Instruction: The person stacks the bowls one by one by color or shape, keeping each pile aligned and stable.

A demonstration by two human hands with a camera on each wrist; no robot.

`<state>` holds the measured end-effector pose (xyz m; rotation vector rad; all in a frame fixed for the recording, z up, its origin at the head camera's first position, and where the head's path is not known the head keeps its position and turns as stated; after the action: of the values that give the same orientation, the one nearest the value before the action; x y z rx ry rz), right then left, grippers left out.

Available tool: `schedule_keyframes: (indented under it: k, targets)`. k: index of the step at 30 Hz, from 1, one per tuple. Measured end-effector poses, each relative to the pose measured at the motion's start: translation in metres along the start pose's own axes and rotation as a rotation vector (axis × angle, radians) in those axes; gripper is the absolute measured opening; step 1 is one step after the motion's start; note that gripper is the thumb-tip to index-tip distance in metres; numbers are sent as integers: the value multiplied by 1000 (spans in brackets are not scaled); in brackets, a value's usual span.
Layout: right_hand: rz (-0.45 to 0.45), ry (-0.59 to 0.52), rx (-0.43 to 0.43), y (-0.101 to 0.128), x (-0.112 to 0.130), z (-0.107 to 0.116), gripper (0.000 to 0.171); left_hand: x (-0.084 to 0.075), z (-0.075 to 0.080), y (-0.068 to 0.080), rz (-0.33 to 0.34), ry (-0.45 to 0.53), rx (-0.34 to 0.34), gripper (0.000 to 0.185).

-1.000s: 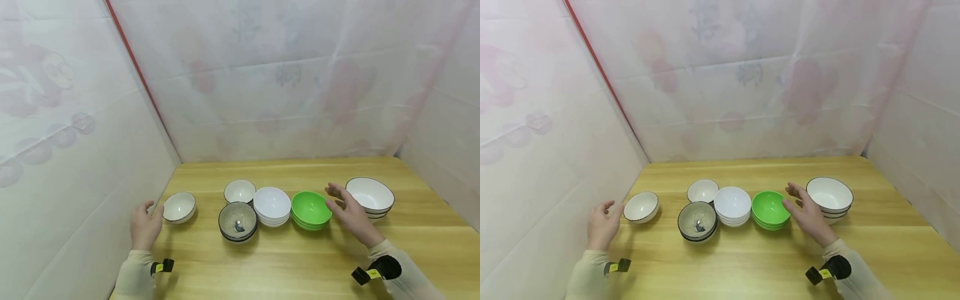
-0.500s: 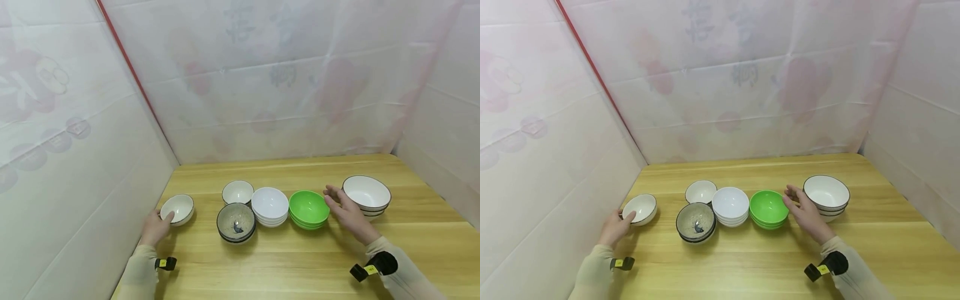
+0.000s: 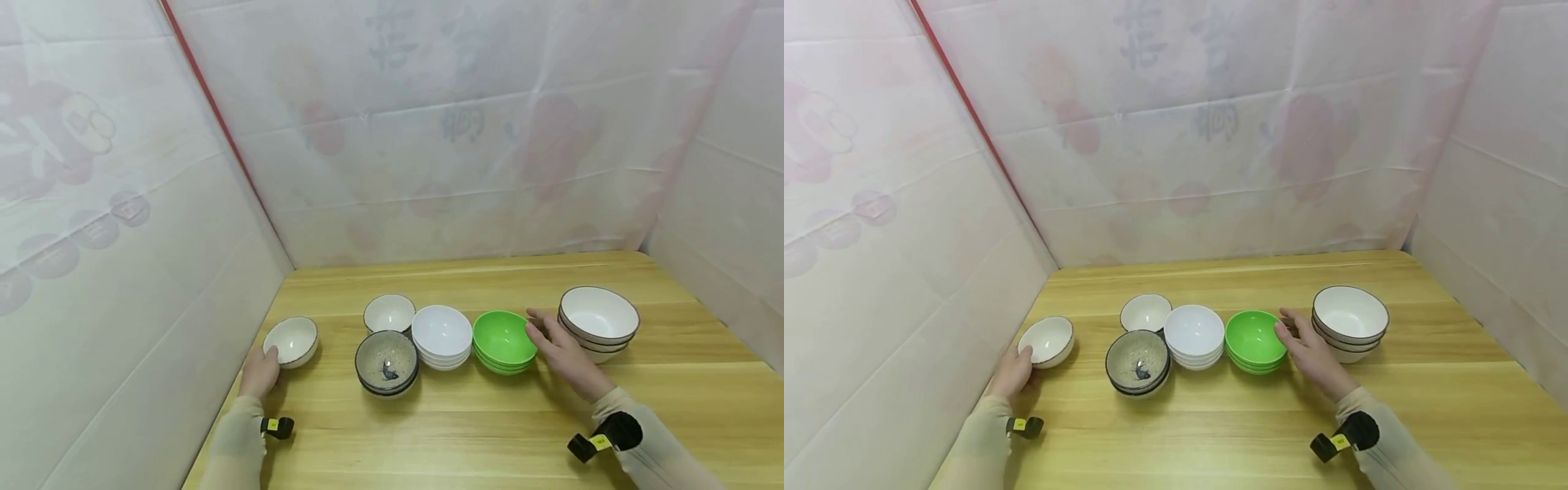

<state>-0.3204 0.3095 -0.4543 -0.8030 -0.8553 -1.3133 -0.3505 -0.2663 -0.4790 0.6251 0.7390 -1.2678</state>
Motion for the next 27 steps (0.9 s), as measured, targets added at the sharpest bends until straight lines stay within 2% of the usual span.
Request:
schedule_keyframes:
  k: [7,17,27]
  targets:
    - [-1,11,-1,-2,1,-2,63,3,-2,1,33,78,-13,35]
    - [2,28,0,-7,1,-4,66,3,-1,1,35,82,-46,39]
    - [31,41,-18,-6,11,-1,65,1,-2,2,36,105,-42,40]
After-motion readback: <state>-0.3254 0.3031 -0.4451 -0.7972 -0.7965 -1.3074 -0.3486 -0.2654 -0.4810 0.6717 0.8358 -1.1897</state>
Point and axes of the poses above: each hand's wrist, its own y-axis away from the middle knuckle, its own z-axis out of the back of the hand, x = y × z, the point moved 8 cm from there along -y, towards the middle knuckle, and after that the axes turned 6 degrees about -z, right-handed, at the moved point
